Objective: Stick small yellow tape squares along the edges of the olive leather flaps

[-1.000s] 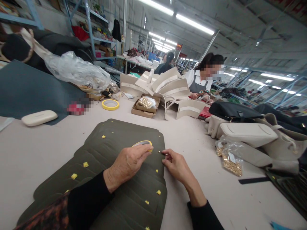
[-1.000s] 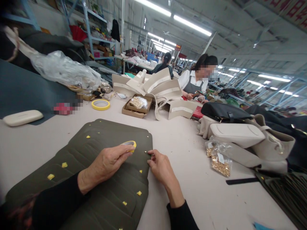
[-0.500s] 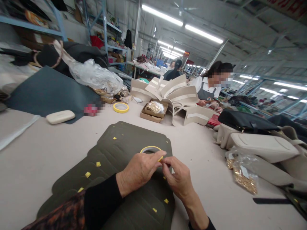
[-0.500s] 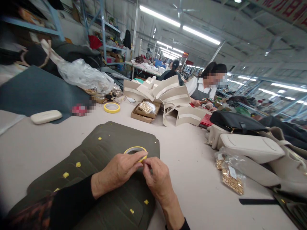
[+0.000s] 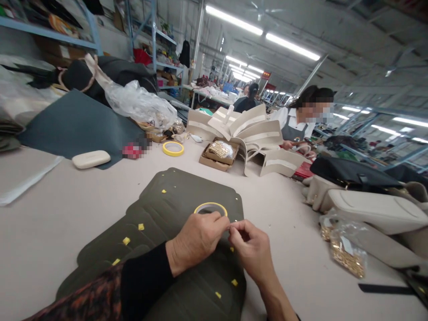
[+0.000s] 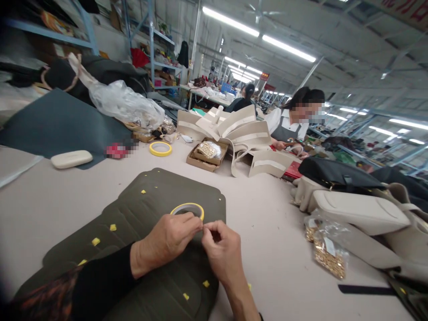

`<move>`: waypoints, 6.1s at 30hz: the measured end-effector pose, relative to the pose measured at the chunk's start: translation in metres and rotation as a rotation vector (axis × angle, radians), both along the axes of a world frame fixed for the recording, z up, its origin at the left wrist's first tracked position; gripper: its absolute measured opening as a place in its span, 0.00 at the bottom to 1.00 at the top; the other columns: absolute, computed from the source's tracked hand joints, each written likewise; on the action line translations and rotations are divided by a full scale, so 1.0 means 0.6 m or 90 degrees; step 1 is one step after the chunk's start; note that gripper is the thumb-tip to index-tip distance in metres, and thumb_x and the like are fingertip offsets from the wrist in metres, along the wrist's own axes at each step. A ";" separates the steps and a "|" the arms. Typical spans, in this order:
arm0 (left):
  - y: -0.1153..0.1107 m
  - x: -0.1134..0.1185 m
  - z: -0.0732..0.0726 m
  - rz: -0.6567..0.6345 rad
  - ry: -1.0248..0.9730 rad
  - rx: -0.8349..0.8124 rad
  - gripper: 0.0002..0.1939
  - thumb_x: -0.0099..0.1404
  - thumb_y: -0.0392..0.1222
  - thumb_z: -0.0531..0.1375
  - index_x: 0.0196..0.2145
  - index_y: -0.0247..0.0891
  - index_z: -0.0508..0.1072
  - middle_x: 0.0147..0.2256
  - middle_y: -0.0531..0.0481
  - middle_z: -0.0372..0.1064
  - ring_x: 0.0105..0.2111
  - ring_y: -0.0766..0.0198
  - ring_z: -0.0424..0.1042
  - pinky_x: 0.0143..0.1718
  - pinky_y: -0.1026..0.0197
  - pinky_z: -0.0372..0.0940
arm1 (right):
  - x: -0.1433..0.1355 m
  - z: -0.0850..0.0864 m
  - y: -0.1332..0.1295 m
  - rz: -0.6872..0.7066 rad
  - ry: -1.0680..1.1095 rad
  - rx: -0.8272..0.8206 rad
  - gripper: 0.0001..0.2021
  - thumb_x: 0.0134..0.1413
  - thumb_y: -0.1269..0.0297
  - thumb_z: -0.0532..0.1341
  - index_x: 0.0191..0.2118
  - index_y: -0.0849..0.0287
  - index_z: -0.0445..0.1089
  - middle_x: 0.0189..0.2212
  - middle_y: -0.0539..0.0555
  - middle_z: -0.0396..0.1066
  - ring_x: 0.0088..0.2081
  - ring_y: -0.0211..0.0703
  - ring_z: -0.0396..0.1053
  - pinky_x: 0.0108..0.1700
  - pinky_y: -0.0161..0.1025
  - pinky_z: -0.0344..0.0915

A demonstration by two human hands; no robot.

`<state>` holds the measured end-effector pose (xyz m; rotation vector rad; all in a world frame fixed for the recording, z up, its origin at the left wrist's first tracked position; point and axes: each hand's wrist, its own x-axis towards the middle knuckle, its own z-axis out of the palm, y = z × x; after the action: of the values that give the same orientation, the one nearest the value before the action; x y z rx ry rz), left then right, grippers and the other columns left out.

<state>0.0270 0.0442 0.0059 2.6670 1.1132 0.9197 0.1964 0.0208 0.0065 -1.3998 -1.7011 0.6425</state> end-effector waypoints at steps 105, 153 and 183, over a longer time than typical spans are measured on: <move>0.008 0.005 -0.005 0.008 0.242 -0.157 0.08 0.66 0.30 0.51 0.38 0.38 0.68 0.36 0.48 0.70 0.36 0.56 0.69 0.33 0.58 0.66 | 0.070 -0.052 0.060 -0.084 -0.228 -0.079 0.10 0.54 0.61 0.56 0.29 0.57 0.73 0.26 0.52 0.75 0.28 0.42 0.71 0.33 0.36 0.63; 0.017 -0.003 -0.025 -0.068 -0.019 -0.108 0.21 0.68 0.37 0.54 0.58 0.38 0.56 0.43 0.45 0.75 0.39 0.59 0.76 0.39 0.60 0.71 | 0.023 -0.006 0.014 0.145 -0.215 0.254 0.08 0.59 0.73 0.54 0.35 0.57 0.69 0.28 0.53 0.72 0.31 0.39 0.69 0.34 0.35 0.66; 0.011 0.007 -0.007 -0.016 0.238 -0.135 0.06 0.66 0.31 0.54 0.36 0.39 0.67 0.34 0.49 0.70 0.34 0.57 0.69 0.30 0.59 0.64 | 0.089 -0.054 0.057 -0.121 0.112 -0.241 0.18 0.47 0.48 0.64 0.27 0.62 0.72 0.17 0.48 0.67 0.17 0.34 0.62 0.20 0.31 0.61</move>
<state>0.0311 0.0506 0.0019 2.7283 1.1620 0.2803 0.2501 0.0547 -0.0262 -1.6859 -1.3346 0.9841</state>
